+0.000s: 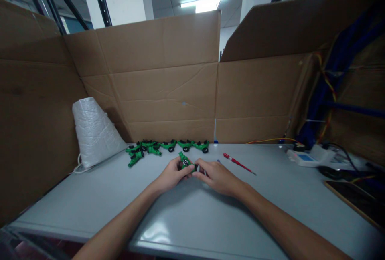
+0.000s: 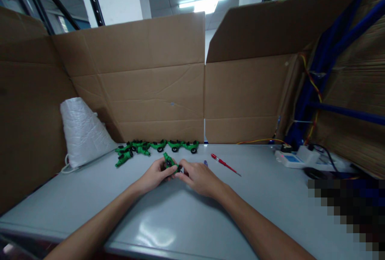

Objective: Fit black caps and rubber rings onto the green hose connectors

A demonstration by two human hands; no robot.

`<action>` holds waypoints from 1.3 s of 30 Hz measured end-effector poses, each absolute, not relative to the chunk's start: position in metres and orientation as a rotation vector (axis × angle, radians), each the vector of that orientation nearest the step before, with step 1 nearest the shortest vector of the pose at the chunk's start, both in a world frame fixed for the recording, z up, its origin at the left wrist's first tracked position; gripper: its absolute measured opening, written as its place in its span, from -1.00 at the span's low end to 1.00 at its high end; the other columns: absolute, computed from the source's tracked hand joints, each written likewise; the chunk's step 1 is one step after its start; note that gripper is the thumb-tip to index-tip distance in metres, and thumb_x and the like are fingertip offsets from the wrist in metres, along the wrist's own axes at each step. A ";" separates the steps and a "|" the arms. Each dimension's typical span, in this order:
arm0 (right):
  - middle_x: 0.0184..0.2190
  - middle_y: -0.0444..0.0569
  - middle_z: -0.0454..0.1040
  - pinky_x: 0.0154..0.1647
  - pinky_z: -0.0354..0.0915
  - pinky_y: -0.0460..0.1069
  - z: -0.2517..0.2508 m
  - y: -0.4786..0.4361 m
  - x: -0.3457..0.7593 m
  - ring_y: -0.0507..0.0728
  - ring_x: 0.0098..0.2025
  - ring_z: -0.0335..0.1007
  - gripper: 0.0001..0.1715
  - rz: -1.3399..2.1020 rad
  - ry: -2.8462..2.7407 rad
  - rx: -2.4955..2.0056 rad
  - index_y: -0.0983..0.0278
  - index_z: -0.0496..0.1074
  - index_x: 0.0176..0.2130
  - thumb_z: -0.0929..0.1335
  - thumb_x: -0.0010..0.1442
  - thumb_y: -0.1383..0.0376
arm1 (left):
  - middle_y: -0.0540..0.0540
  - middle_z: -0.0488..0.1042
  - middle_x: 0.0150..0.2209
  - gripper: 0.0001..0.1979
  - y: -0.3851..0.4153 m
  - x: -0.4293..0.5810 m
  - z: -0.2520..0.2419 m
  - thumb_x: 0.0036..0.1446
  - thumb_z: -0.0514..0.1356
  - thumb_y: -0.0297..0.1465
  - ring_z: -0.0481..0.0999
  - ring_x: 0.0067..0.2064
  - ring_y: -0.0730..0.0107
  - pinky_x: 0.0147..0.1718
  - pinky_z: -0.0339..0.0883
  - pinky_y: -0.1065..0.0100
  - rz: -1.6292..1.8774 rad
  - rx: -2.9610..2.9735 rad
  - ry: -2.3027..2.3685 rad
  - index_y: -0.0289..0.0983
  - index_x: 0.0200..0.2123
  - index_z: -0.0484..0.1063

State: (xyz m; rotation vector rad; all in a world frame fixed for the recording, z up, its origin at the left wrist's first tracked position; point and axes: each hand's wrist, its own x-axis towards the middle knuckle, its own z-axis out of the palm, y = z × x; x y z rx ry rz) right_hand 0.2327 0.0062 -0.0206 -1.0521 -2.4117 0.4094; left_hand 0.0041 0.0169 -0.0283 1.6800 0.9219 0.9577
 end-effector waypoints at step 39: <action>-0.23 0.01 0.64 -0.22 0.20 -0.03 -0.020 0.005 0.233 0.22 -0.19 0.56 -0.74 0.409 -2.425 -1.052 0.21 0.39 -0.03 0.29 0.50 0.08 | -0.07 0.52 -0.39 -0.47 0.016 0.005 -0.028 0.17 0.37 0.04 0.46 -0.41 0.41 -0.41 0.28 0.39 0.940 1.696 0.941 -0.35 -0.14 0.48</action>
